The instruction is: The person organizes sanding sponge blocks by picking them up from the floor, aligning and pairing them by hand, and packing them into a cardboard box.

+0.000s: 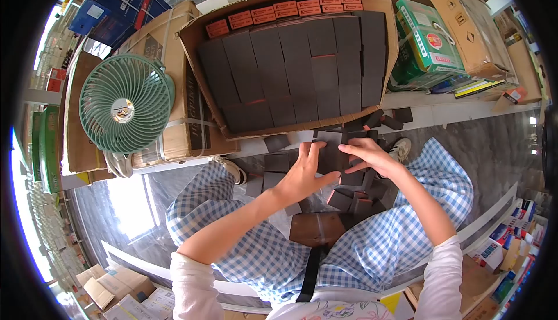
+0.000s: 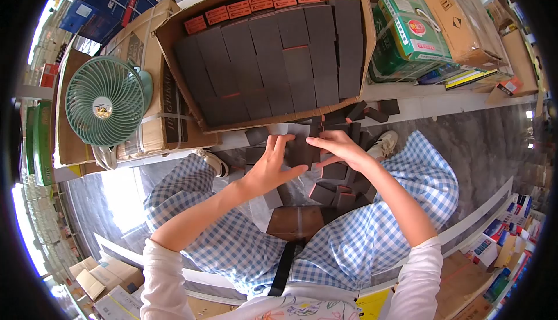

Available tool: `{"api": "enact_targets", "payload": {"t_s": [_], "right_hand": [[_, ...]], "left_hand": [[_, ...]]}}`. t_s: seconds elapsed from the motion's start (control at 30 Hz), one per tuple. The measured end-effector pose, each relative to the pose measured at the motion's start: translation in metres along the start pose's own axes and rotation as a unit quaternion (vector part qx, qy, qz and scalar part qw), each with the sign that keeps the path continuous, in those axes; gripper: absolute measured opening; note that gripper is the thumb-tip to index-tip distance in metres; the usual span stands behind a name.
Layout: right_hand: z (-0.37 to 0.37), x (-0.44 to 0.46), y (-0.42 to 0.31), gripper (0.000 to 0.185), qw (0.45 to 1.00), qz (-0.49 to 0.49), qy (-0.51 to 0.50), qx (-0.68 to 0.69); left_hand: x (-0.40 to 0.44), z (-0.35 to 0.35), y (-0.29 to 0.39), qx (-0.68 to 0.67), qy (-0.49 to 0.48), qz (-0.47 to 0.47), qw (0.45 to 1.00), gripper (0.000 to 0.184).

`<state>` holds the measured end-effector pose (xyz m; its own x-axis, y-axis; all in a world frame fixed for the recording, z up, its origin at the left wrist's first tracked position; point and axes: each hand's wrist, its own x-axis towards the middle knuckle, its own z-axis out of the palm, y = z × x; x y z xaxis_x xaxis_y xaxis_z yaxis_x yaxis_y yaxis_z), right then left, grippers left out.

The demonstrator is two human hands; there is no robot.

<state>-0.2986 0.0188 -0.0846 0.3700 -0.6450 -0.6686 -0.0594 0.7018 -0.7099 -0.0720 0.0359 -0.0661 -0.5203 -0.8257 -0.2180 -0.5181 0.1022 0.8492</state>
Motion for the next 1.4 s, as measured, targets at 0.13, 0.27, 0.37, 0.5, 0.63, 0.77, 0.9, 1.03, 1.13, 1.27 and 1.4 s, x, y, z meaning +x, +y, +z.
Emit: {"api": "enact_targets", "payload": {"t_s": [0.13,0.27,0.37,0.5,0.63,0.77,0.9,1.03,1.13,1.27,1.4], "right_hand": [[-0.009,-0.002,0.003,0.053,0.996,-0.014,0.053,-0.068],[-0.027,-0.004,-0.002,0.059,0.987,-0.053,0.127,-0.086],[-0.036,-0.01,-0.014,0.058,0.982,-0.081,0.166,-0.031],[-0.051,-0.023,-0.039,0.05,0.977,-0.129,0.163,0.046],[-0.065,-0.033,-0.055,0.048,0.965,-0.179,0.172,0.086],[-0.063,-0.033,-0.057,0.047,0.958,-0.193,0.185,0.105],[-0.056,-0.027,-0.052,0.048,0.961,-0.17,0.202,0.077],[-0.051,-0.026,-0.052,0.049,0.965,-0.164,0.195,0.065],[-0.056,-0.022,-0.052,0.05,0.965,-0.167,0.189,0.063],[-0.051,-0.019,-0.052,0.05,0.963,-0.19,0.184,0.058],[-0.041,-0.021,-0.056,0.049,0.971,-0.153,0.181,0.014]], "left_hand": [[0.014,-0.007,-0.023,-0.059,-0.019,0.025,0.998,0.055],[0.041,-0.043,-0.048,0.181,0.119,0.179,0.96,0.029],[0.07,-0.046,-0.075,0.253,0.063,0.218,0.941,0.029],[0.106,-0.03,-0.097,0.372,-0.009,0.274,0.887,0.032],[0.125,-0.016,-0.103,0.411,-0.031,0.253,0.875,0.03],[0.129,-0.015,-0.11,0.446,-0.042,0.26,0.855,0.027],[0.13,-0.02,-0.112,0.482,-0.055,0.299,0.822,0.024],[0.128,-0.018,-0.117,0.501,-0.019,0.326,0.802,0.017],[0.112,-0.014,-0.106,0.455,-0.007,0.256,0.853,0.016],[0.054,0.015,-0.107,0.383,-0.075,0.352,0.851,0.016],[0.0,0.024,-0.074,0.445,-0.127,0.312,0.83,0.016]]}}
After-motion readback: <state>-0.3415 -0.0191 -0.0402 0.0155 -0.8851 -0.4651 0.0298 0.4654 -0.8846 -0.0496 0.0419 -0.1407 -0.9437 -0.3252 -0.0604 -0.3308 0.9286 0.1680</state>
